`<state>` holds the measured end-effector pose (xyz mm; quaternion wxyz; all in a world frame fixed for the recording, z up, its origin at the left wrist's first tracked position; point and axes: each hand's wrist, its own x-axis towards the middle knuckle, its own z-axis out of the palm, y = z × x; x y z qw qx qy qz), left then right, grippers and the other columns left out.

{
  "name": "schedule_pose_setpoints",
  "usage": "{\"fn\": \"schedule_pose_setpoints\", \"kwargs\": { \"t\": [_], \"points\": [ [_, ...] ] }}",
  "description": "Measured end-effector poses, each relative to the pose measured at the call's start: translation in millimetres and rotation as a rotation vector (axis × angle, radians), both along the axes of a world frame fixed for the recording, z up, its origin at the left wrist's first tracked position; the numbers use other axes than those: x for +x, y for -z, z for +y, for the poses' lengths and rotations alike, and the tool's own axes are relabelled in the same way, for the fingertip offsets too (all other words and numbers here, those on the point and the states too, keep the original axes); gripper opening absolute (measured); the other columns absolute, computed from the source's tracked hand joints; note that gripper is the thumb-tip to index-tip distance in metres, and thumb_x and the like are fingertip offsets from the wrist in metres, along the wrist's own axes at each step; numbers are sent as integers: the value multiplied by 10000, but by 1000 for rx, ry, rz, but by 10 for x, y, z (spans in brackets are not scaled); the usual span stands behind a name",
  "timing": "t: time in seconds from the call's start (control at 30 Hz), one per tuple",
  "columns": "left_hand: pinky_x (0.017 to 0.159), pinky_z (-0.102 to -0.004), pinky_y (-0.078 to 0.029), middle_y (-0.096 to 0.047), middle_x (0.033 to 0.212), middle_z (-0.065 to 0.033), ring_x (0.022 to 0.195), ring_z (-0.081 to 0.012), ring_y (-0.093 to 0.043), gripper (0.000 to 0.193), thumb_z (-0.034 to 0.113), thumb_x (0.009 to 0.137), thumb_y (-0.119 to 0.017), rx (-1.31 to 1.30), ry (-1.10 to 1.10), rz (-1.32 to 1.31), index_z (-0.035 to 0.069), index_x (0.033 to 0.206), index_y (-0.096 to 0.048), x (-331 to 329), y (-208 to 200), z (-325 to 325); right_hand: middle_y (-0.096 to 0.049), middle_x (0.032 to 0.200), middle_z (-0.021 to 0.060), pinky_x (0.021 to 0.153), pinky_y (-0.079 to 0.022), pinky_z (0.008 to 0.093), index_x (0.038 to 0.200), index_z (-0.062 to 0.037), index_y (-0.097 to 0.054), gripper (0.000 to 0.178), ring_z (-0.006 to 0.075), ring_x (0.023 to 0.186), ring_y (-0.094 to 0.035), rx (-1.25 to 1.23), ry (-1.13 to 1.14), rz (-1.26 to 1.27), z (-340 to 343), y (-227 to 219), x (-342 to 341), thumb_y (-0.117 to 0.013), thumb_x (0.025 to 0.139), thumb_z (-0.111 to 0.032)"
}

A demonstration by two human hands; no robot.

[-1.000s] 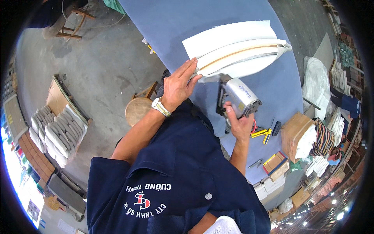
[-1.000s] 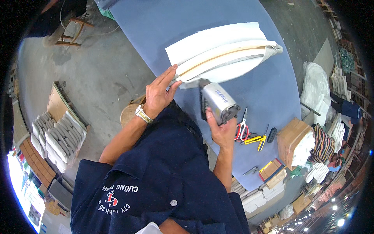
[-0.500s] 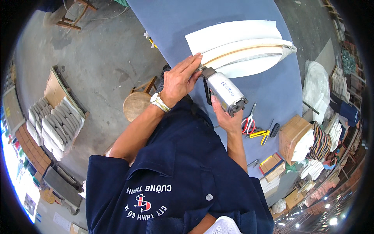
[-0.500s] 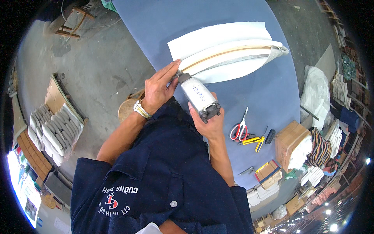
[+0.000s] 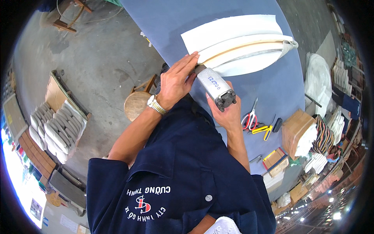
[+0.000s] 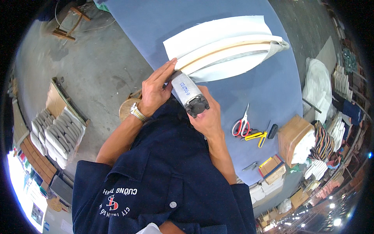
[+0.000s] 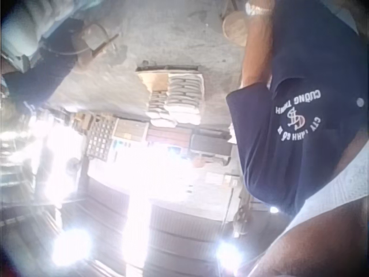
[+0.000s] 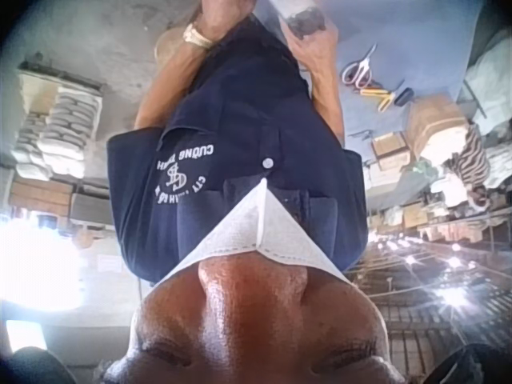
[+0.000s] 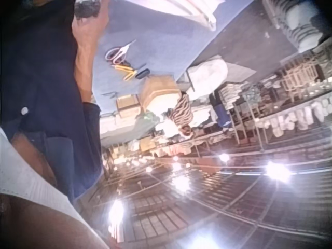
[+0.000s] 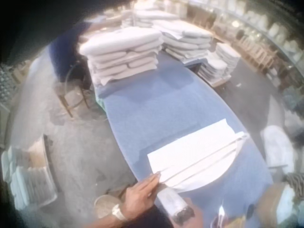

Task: The person assembles cushion covers by inserting foam inserts, aligning edges, and securing them with a staple gun. They trim excess fabric with scissors and stack the finished cushions on a nearby table.

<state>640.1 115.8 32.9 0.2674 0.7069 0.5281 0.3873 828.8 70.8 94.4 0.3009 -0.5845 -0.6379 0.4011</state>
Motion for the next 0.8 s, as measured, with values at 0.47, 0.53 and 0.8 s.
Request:
{"fn": "schedule_pose_setpoints", "kwargs": {
  "t": [0.47, 0.53, 0.8],
  "points": [
    [929, -379, -597, -646, 1387, -138, 1175, -336, -684, 639, -104, 804, -694, -106, 3, -58, 90, 1406, -604, -81, -42, 119, -710, 1098, 151, 831, -552, 329, 1190, 28, -641, 410, 284, 953, -729, 81, 63, 140, -1, 178, 14, -779, 809, -30],
    [926, -379, -598, -650, 1382, -137, 1178, -330, -684, 622, -93, 817, -696, -92, -10, -50, 92, 1404, -606, -85, -39, 143, -713, 1087, 156, 824, -560, 333, 1214, 16, -625, 466, 321, 943, -741, 144, 44, 116, 35, 188, 34, -783, 780, -42],
    [929, -377, -597, -644, 1394, -133, 1205, -335, -669, 637, -121, 806, -666, -91, -11, -54, 88, 1404, -605, -89, -58, 191, -705, 1095, 165, 803, -553, 334, 1146, 56, -672, 310, 251, 938, -727, 118, 0, 85, 157, 115, -12, -764, 855, 2]
  ]
}}
